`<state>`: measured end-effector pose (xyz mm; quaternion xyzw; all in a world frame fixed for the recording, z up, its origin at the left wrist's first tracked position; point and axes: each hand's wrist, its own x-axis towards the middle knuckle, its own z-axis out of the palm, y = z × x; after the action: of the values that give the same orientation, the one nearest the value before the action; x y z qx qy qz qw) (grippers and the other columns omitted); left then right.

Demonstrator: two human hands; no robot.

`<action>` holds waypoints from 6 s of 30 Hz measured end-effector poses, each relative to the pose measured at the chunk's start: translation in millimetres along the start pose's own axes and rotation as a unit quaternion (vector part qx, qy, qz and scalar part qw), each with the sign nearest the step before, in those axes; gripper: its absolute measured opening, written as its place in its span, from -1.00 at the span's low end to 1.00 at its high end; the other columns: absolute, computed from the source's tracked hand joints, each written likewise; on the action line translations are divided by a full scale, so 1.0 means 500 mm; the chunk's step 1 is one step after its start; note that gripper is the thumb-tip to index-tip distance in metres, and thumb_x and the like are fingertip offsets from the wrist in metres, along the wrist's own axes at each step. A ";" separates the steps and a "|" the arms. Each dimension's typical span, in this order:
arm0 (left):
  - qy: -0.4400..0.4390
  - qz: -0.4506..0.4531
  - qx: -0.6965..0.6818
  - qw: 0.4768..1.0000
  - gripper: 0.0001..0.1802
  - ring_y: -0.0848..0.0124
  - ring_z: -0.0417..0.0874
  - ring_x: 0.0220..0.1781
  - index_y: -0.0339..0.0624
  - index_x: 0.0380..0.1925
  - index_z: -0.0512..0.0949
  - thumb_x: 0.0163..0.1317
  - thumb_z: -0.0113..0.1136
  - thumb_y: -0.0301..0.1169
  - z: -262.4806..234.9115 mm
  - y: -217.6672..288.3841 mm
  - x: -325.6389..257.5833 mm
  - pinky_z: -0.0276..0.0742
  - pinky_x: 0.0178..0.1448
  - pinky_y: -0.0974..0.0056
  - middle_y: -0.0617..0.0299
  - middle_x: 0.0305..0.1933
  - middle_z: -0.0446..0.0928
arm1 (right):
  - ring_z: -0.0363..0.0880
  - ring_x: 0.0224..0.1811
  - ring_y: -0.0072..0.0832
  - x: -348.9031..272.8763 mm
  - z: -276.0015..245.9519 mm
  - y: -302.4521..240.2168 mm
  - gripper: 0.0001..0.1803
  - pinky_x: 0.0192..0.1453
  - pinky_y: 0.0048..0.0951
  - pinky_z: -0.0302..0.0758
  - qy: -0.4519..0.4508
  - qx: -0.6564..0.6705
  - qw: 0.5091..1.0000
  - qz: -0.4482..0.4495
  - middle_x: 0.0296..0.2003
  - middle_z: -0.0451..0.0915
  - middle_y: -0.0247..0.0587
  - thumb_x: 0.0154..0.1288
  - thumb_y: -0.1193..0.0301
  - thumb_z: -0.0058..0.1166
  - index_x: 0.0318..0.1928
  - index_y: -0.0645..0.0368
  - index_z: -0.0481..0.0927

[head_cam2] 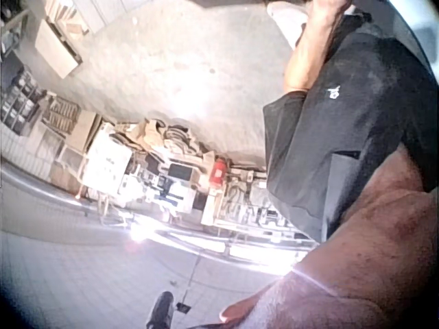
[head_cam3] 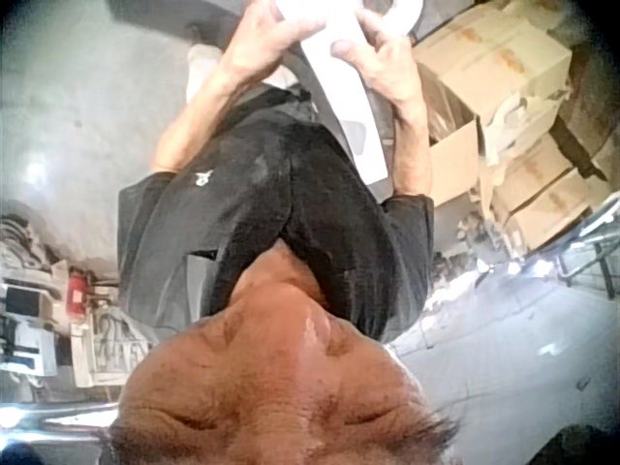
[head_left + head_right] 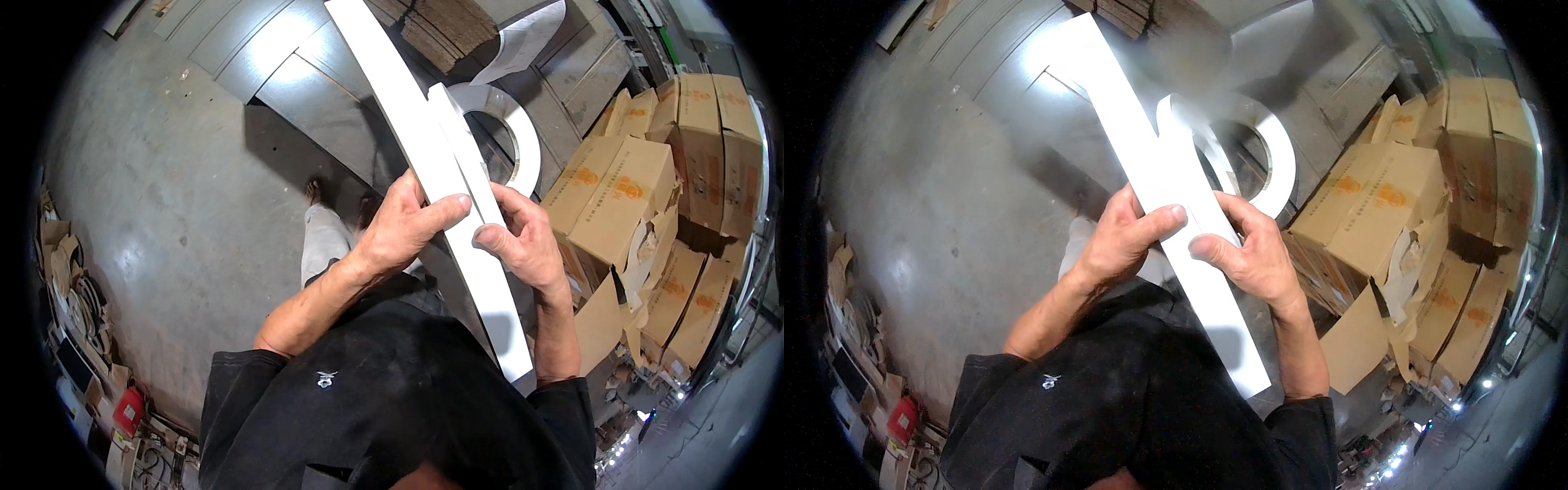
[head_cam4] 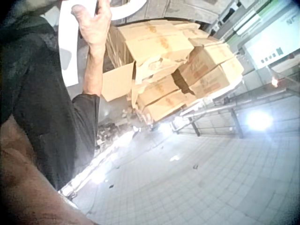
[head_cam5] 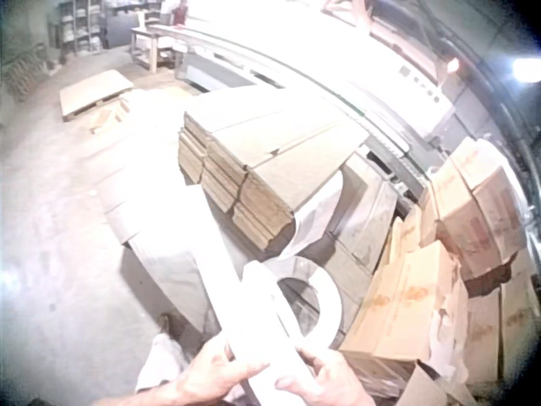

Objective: The person uses a utility knife to cut open cardboard boxes stacked in a workshop, removes rolls of edging tape, and places them onto a wooden work surface.

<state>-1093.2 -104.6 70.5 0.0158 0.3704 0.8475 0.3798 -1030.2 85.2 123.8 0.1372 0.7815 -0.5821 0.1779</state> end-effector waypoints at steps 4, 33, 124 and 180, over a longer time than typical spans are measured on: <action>0.011 -0.008 0.006 1.000 -0.40 0.31 0.61 0.10 -0.43 0.19 0.33 0.28 0.32 -0.32 -0.005 -0.004 -0.004 0.58 0.21 0.15 0.02 0.07 0.55 | 0.63 0.02 -0.33 -0.002 0.010 -0.003 -0.17 0.06 -0.34 0.58 0.004 0.003 1.000 0.009 -0.04 0.64 0.02 0.16 -0.04 0.39 0.21 0.38 0.50; 0.230 0.003 0.055 0.972 -0.62 0.29 0.68 -0.16 -0.33 -0.01 0.44 0.29 0.28 -0.35 -0.169 -0.004 -0.094 0.64 0.00 0.18 0.12 -0.17 0.61 | 0.31 0.30 0.10 0.185 -0.041 0.282 -0.05 0.38 0.00 0.25 0.272 -0.475 0.828 -0.120 0.19 0.39 0.23 0.06 0.00 0.42 0.28 0.41 0.34; -0.036 0.046 0.156 0.986 -0.33 0.39 0.62 -0.13 -0.35 0.32 0.32 0.14 0.15 -0.61 0.358 -0.576 -0.164 0.57 0.09 0.19 0.18 -0.13 0.58 | 0.55 0.13 -0.40 -0.921 -0.174 0.749 -0.40 0.26 -0.31 0.45 0.522 0.388 0.722 -0.236 0.07 0.58 -0.17 0.33 0.23 0.27 0.22 0.36 0.42; -0.051 0.016 0.376 0.925 -0.57 0.48 0.53 -0.11 -0.34 0.12 0.47 0.31 0.17 -0.35 0.785 -0.544 0.334 0.47 0.04 0.33 0.26 -0.15 0.58 | 0.66 -0.21 -0.30 -0.225 -1.504 0.253 -0.39 0.02 -0.27 0.54 0.697 -0.174 0.669 -0.190 -0.33 0.68 -0.21 0.24 0.24 0.22 0.20 0.38 0.49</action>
<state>-918.9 365.6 138.6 0.2066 0.6417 0.6501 0.3505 -964.8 841.5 258.9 0.3186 0.7742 -0.1921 -0.5121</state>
